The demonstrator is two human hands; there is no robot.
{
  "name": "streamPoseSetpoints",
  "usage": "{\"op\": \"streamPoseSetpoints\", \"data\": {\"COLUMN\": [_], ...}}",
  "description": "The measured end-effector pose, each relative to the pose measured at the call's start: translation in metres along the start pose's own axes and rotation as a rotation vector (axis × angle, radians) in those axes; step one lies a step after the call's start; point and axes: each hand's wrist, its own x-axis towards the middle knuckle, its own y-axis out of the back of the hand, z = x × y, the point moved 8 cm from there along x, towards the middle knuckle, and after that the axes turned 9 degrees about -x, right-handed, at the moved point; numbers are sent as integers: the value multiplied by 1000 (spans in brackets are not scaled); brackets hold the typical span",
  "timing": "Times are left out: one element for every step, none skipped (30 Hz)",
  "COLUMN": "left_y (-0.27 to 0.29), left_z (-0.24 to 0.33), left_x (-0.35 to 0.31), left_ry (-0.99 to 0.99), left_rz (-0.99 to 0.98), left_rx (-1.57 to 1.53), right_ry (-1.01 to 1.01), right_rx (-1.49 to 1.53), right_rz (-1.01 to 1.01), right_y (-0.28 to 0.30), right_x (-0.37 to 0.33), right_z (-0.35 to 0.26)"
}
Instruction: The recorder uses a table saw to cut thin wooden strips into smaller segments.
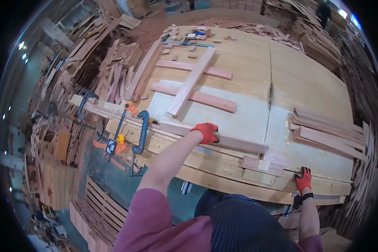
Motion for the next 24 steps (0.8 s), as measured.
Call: {"op": "streamPoseSetpoints", "data": {"left_y": [16,34,55,72,90,108,123,139,150,154,160,162,164,170,174,177,179,178,174,170,167,160,152,144], "left_z": [-2,-5,-8,-17,-20,-22,-23,-28,-35,-58,-67,-76,-77,-71,-68,-82,-89,-95,-88,-77,-76,-87,-98,-108], "left_x": [3,8,12,23,36,50,61,68,78,101,115,126,131,132,131,121,118,114,108,97,87,85,83,82], "left_ry": [-15,-29,-53,-70,-33,2,53,115,206,229,280,334,382,425,436,451,451,455,452,446,456,502,547,591], "left_rz": [96,190,293,375,414,451,505,561,550,626,625,624,637,649,626,706,778,851,821,789,763,702,639,575], "left_rx": [-39,-82,-186,-250,-255,-260,-241,-221,-253,-287,-328,-369,-206,-36,76,100,135,168,176,186,193,147,101,54], "right_ry": [13,25,22,2,-22,-48,-51,2,-8,-15,-22,-26,-32,-50,-63,-53,-52,-65,-91,-120,-131,-129,-128,-101], "right_rx": [18,34,35,71,102,133,142,119,125,130,127,124,119,106,91,78,65,65,71,78,91,99,107,114], "right_rz": [14,26,41,68,94,121,129,106,77,50,26,1,-25,-30,-36,-43,4,-11,-27,-44,-65,-86,-108,-116], "right_y": [6,11,15,18,16,14,13,20,27,32,33,35,35,30,24,22,23,20,14,8,2,0,-3,-5], "right_x": [-4,-10,-19,-26,-36,-48,-60,-73,-86,-96,-107,-115,-123,-132,-139,-141,-150,-155,-164,-174,-177,-176,-174,-172], "right_z": [-5,-11,-17,-20,-19,-18,-20,-34,-45,-55,-59,-63,-62,-53,-43,-42,-42,-39,-33,-29,-28,-30,-32,-36]}}
